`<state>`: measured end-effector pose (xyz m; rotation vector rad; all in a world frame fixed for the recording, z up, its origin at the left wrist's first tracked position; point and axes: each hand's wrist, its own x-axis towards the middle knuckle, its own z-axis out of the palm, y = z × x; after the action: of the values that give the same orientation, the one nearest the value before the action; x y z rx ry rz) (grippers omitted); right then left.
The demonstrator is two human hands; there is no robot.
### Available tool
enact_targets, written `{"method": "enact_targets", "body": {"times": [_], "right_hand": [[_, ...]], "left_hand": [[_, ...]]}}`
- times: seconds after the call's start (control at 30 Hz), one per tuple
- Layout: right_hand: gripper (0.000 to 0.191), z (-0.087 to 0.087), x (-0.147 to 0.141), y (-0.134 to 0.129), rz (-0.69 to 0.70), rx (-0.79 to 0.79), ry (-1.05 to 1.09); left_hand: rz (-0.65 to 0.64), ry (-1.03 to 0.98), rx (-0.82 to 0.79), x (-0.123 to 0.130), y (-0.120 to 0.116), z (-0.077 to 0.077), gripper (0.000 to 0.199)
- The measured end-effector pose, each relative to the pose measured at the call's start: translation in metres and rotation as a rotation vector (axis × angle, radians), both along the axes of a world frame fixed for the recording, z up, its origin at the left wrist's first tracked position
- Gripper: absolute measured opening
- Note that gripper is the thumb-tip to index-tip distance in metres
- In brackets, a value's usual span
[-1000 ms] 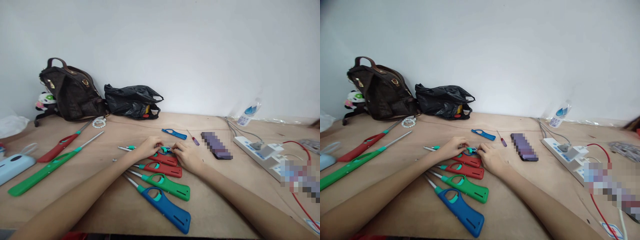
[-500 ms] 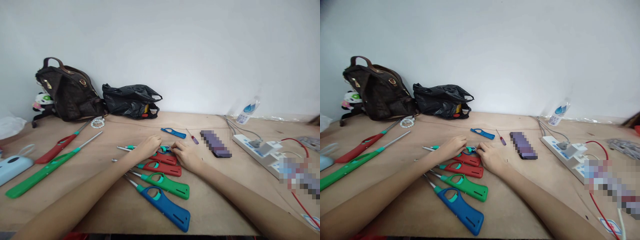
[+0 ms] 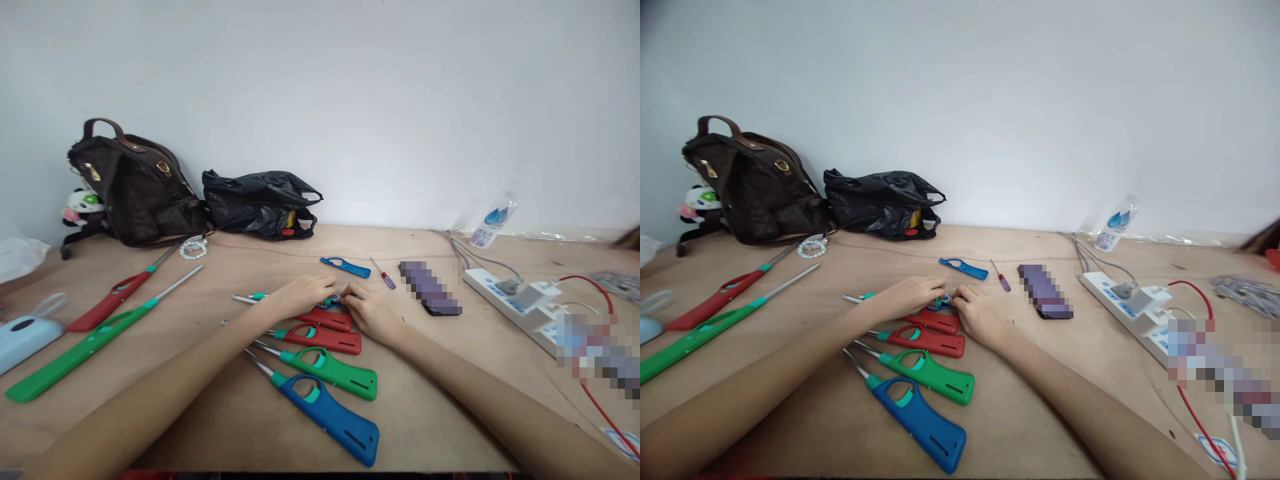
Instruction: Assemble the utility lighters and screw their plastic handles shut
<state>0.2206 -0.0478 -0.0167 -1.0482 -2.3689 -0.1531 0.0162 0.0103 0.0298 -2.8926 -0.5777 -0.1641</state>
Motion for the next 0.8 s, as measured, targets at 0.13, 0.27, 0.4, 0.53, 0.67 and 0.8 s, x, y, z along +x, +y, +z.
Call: {"method": "enact_targets", "body": {"times": [0.13, 0.27, 0.4, 0.53, 0.67, 0.8], "right_hand": [[0.024, -0.001, 0.0, 0.002, 0.008, -0.03, 0.066], [0.021, -0.001, 0.0, 0.005, 0.004, -0.046, 0.121], [0.02, -0.001, -0.001, 0.006, -0.003, -0.057, 0.134], [0.018, -0.001, -0.001, 0.008, -0.008, -0.063, 0.127], [0.018, 0.0, 0.0, 0.009, -0.019, -0.076, 0.119], [0.015, -0.001, 0.0, 0.009, -0.02, -0.099, 0.13]], "left_hand": [[-0.004, -0.002, -0.058, 0.0, 0.006, -0.003, 0.028], [-0.035, 0.0, -0.12, 0.0, 0.01, -0.005, 0.03], [-0.118, -0.038, -0.134, -0.002, 0.012, -0.006, 0.026], [-0.203, -0.07, -0.033, -0.007, 0.017, -0.014, 0.022], [-0.205, -0.033, 0.079, -0.011, 0.022, -0.023, 0.022], [-0.186, -0.028, 0.085, -0.013, 0.021, -0.023, 0.023]]}}
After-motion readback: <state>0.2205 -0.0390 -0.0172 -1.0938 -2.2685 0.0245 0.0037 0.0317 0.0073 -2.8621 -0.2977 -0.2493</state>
